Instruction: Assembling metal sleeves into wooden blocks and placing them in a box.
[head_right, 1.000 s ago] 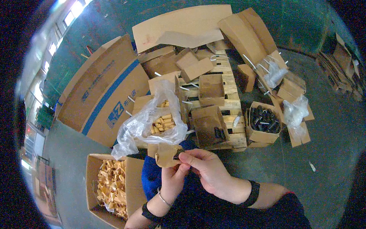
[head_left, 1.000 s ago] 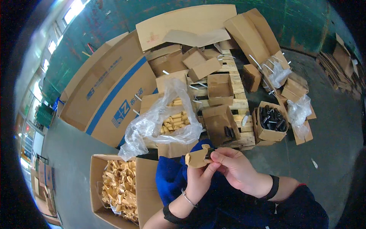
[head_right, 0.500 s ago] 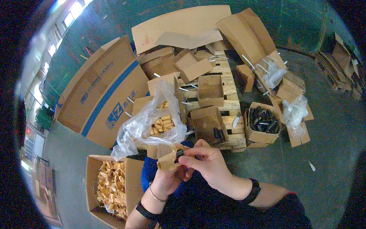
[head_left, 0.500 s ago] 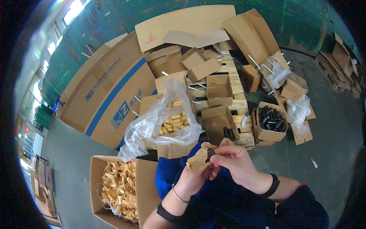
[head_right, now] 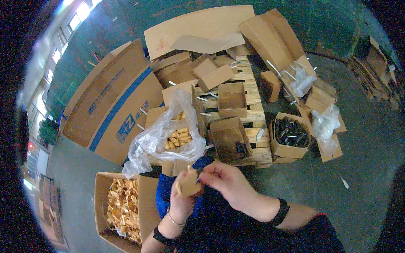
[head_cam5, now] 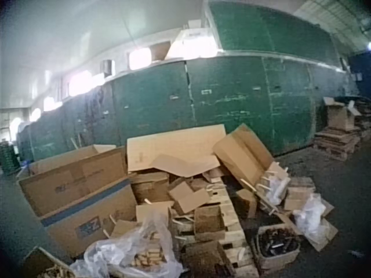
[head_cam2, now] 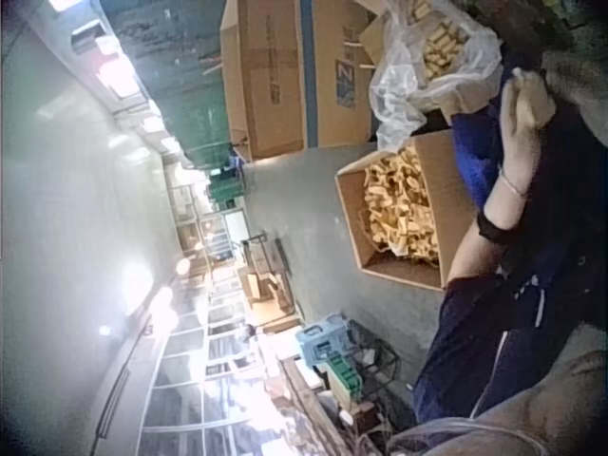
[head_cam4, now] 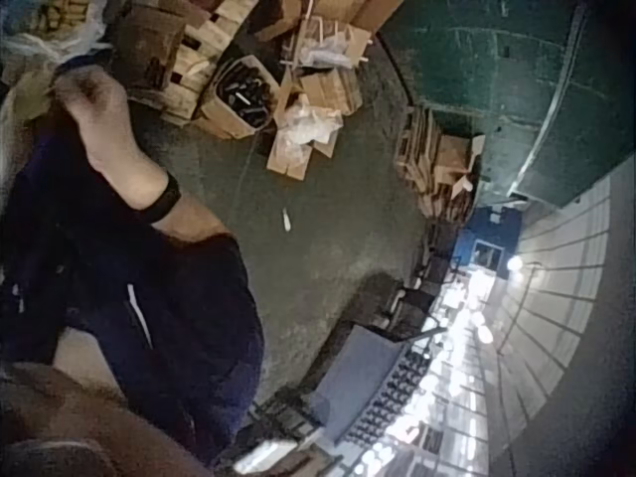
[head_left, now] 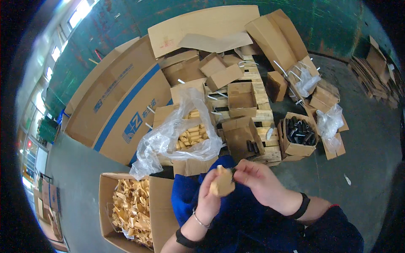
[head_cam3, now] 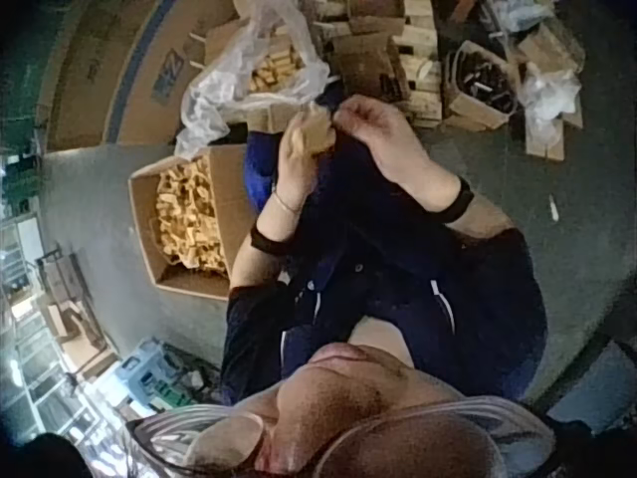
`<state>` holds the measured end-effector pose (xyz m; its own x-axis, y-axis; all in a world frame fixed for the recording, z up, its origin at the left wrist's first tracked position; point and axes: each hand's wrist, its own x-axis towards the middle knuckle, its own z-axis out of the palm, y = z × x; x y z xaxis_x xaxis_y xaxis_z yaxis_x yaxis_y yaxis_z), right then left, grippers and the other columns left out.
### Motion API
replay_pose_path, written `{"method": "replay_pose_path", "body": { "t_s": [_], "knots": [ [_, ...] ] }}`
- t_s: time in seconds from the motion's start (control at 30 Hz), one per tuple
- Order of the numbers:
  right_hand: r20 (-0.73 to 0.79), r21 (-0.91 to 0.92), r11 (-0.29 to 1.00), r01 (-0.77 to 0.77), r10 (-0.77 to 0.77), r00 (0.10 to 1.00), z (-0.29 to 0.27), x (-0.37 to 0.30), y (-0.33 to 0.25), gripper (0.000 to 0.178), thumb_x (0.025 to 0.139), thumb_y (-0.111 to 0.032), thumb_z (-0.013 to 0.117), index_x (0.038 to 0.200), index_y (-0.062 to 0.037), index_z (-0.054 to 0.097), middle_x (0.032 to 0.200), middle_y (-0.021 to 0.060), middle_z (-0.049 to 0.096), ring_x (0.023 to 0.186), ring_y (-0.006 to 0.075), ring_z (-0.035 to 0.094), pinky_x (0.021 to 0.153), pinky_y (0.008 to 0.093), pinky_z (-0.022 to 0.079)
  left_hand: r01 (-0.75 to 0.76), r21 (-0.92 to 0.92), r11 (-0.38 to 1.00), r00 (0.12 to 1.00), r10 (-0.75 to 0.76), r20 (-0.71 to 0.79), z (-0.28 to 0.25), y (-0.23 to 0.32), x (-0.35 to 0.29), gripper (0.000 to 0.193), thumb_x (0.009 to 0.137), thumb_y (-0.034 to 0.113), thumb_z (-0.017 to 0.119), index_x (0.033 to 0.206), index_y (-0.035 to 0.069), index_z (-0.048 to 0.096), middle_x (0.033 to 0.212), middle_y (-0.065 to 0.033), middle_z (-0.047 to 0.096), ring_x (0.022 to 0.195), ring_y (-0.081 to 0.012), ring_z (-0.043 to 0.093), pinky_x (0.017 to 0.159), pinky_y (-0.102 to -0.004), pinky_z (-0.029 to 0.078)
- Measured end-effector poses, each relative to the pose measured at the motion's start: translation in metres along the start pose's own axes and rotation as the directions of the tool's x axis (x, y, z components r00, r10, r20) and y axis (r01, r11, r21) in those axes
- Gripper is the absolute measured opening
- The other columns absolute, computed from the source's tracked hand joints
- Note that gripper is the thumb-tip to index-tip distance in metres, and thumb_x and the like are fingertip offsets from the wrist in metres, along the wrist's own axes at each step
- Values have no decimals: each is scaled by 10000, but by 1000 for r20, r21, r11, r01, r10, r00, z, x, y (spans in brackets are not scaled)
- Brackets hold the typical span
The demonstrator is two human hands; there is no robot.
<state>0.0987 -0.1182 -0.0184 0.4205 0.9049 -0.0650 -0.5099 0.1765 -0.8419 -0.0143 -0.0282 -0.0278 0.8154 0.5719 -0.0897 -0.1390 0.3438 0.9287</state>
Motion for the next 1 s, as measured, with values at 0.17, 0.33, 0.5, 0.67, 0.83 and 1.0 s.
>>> {"method": "replay_pose_path", "body": {
  "t_s": [0.17, 0.33, 0.5, 0.67, 0.83, 1.0],
  "knots": [
    [-72, 28, 995, -94, 96, 993, -3, 5, 3, 165, 794, -162, 581, 843, -4, 572, 767, 13, 555, 723, 66, 475, 674, 189, 364, -80, 115, 990, 986, 95, -134, -9, 14, -16, 142, 882, 123, 358, 804, 34, 436, 597, 11, 391, 525, -64, 324, 486, -197, 277],
    [-67, -88, 995, -48, 42, 997, 2, 15, 11, 165, 770, -151, 609, 837, -4, 581, 736, 10, 549, 688, 65, 460, 630, 191, 357, -115, 116, 987, 961, 140, -240, -24, 18, -28, 132, 859, 165, 378, 791, 63, 427, 653, -8, 454, 511, -73, 377, 450, -194, 294],
    [-69, -103, 994, -47, 40, 997, 9, 24, 19, 154, 750, -149, 630, 798, -9, 591, 690, -5, 532, 644, 55, 440, 599, 188, 349, -155, 69, 986, 922, 169, -347, -30, 28, -37, 125, 872, 138, 395, 795, 44, 426, 607, -15, 434, 506, -71, 364, 466, -194, 290],
    [-61, -141, 989, -38, 30, 998, 14, 26, 20, 141, 746, -154, 636, 769, -21, 597, 642, -29, 486, 602, 49, 400, 550, 195, 325, -156, 142, 977, 921, 196, -336, -40, 29, -43, 137, 878, 146, 389, 798, 42, 427, 606, -10, 433, 515, -66, 368, 470, -192, 290],
    [-41, -379, 924, -45, 32, 999, 7, 35, 10, 88, 763, -108, 612, 762, -30, 574, 695, -27, 443, 652, 51, 402, 590, 187, 324, -17, 249, 968, 968, 78, -238, -58, 25, -37, 207, 895, 203, 366, 835, 19, 438, 627, -14, 452, 547, -77, 397, 512, -199, 326],
    [47, -486, 874, -25, 55, 997, 4, 38, 2, 99, 775, -104, 603, 754, -29, 543, 725, -35, 411, 659, 30, 380, 580, 171, 313, -121, 505, 854, 987, 157, -29, -63, 32, -18, 339, 901, 286, 343, 946, -27, 465, 700, -59, 523, 630, -135, 489, 598, -226, 382]
  ]
}}
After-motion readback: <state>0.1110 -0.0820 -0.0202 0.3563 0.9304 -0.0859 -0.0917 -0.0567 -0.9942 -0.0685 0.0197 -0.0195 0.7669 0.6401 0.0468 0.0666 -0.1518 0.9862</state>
